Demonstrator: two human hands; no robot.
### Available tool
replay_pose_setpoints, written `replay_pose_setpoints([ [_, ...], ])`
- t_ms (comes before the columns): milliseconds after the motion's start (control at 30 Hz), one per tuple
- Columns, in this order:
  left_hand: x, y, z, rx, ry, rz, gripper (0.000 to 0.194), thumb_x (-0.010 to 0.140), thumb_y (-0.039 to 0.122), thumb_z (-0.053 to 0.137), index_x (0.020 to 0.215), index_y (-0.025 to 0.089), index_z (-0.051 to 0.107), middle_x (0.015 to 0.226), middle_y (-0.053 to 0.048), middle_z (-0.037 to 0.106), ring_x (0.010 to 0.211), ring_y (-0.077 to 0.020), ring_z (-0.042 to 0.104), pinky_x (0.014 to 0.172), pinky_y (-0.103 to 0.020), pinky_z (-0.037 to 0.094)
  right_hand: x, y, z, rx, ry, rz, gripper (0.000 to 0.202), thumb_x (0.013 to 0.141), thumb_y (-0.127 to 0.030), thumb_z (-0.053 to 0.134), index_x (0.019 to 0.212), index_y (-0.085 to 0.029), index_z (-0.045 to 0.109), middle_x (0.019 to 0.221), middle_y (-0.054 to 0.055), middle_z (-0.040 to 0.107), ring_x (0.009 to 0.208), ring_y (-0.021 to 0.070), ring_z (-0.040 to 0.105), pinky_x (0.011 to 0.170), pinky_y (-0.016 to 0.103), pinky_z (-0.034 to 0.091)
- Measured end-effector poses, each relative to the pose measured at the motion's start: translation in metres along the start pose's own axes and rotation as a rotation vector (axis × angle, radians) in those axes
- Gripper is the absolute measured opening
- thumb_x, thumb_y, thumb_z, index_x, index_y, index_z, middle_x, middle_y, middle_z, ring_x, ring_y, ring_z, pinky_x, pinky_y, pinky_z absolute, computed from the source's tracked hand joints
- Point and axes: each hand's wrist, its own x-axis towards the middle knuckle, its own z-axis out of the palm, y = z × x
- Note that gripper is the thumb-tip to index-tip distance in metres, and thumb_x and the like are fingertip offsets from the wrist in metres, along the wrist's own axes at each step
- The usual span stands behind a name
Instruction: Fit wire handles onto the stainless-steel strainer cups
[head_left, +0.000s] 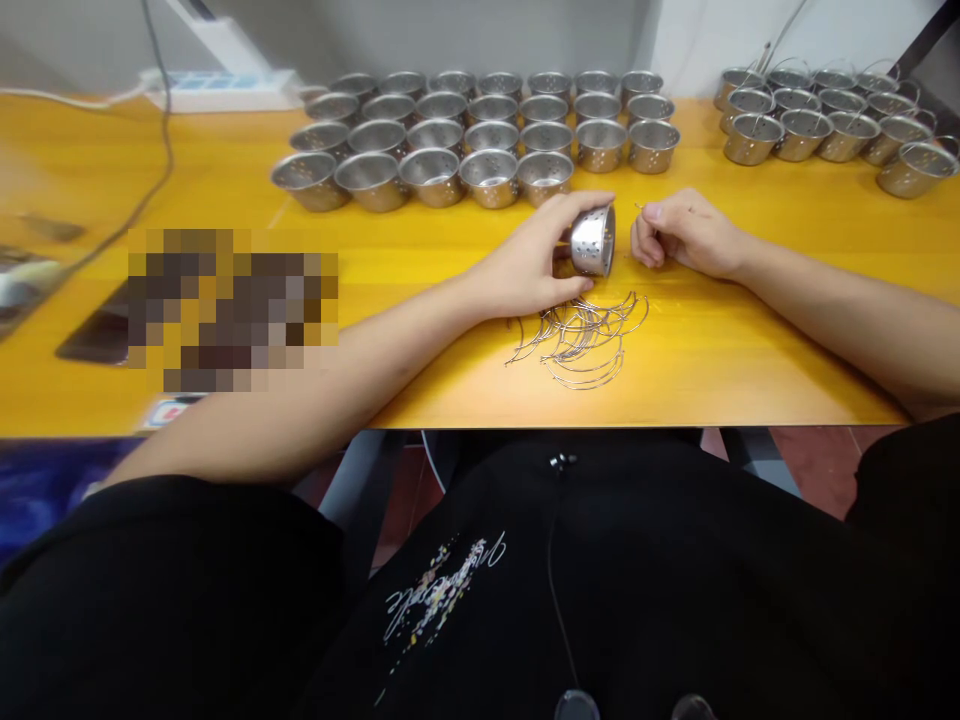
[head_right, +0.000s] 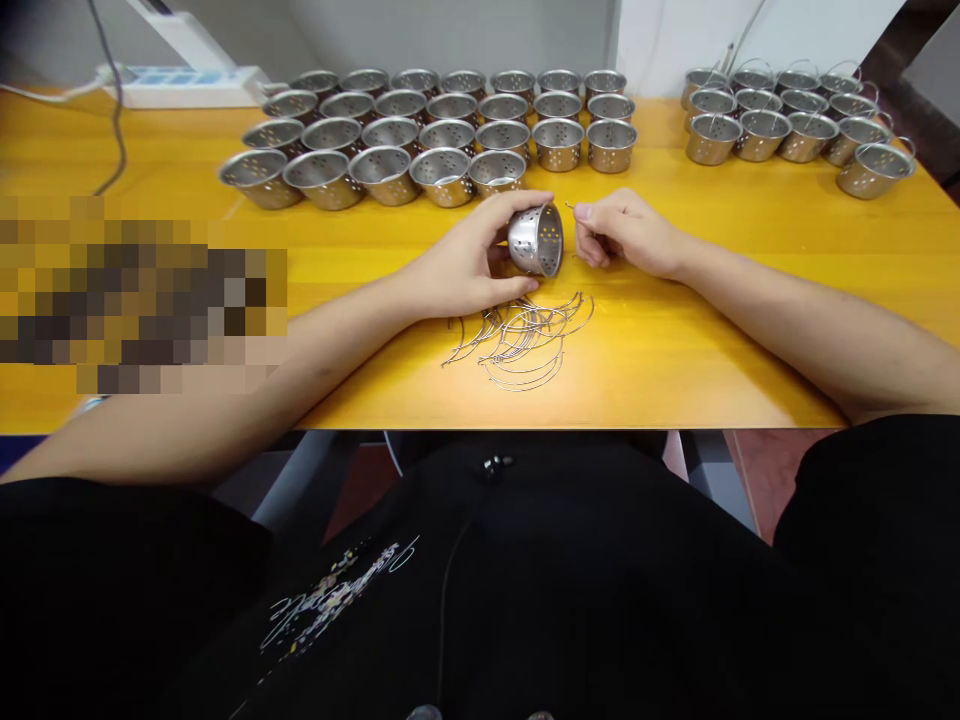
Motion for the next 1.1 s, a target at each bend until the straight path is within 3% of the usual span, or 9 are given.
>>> replay_pose_setpoints([
  [167,0.0,0.008,0.001,-0.005,0.028,-0.017,0.116,0.083,0.08,0.113,0.177,0.028,0.069,0.188,-0.022,0.069,0.18,-0.0607,0.06,0.158,-0.081,0.045,-0.003,-0.003,0.002,-0.015,0.011,0.031,0.087,0.126,-0.093,0.068,0.072,-0.025,0.064,0.066,0.003,0.058,0.068,0.0213,0.057,0.069,0.038,0.045],
  [300,-0.002,0.009,0.003,0.015,0.012,-0.021,0.11,0.09,0.08,0.105,0.179,0.028,0.066,0.189,-0.022,0.067,0.179,-0.0596,0.061,0.154,-0.08,0.051,-0.002,0.004,-0.002,-0.041,-0.028,0.016,0.087,0.131,-0.09,0.063,0.074,-0.024,0.064,0.067,0.004,0.06,0.07,0.0197,0.059,0.072,0.039,0.045],
  [433,-0.003,0.003,0.004,0.047,0.051,-0.032,0.112,0.091,0.078,0.102,0.182,0.028,0.062,0.189,-0.024,0.063,0.179,-0.0598,0.06,0.154,-0.082,0.051,-0.001,0.008,-0.004,-0.041,-0.018,0.008,0.088,0.128,-0.091,0.068,0.073,-0.024,0.066,0.067,0.002,0.063,0.067,0.0183,0.058,0.07,0.038,0.042],
  [600,-0.002,0.003,0.002,0.102,0.084,-0.033,0.108,0.087,0.075,0.109,0.176,0.034,0.065,0.18,-0.02,0.069,0.175,-0.058,0.06,0.156,-0.083,0.048,-0.004,0.002,-0.003,-0.031,-0.02,0.047,0.085,0.128,-0.089,0.073,0.074,-0.023,0.068,0.068,0.002,0.064,0.069,0.019,0.058,0.073,0.039,0.045],
  [767,-0.001,0.012,0.002,0.085,0.075,-0.03,0.099,0.089,0.066,0.104,0.174,0.033,0.065,0.179,-0.021,0.069,0.175,-0.0592,0.06,0.156,-0.087,0.045,-0.003,0.002,-0.004,-0.05,-0.023,0.052,0.089,0.126,-0.096,0.07,0.075,-0.023,0.066,0.07,0.002,0.063,0.07,0.018,0.06,0.075,0.037,0.048],
  [967,-0.005,0.022,0.002,0.133,0.091,-0.025,0.096,0.089,0.05,0.102,0.176,0.032,0.065,0.182,-0.019,0.071,0.173,-0.0535,0.065,0.153,-0.076,0.054,-0.002,0.003,-0.004,0.008,-0.047,-0.009,0.081,0.127,-0.083,0.079,0.076,-0.021,0.072,0.069,0.002,0.068,0.066,0.0177,0.06,0.066,0.035,0.041],
  [1100,-0.007,0.026,0.002,0.146,0.097,-0.014,0.095,0.088,0.045,0.099,0.176,0.029,0.066,0.181,-0.021,0.072,0.169,-0.0536,0.066,0.148,-0.076,0.059,-0.003,-0.002,-0.002,-0.004,-0.027,0.03,0.078,0.125,-0.083,0.081,0.076,-0.022,0.074,0.072,0.003,0.072,0.066,0.0197,0.06,0.064,0.037,0.042],
])
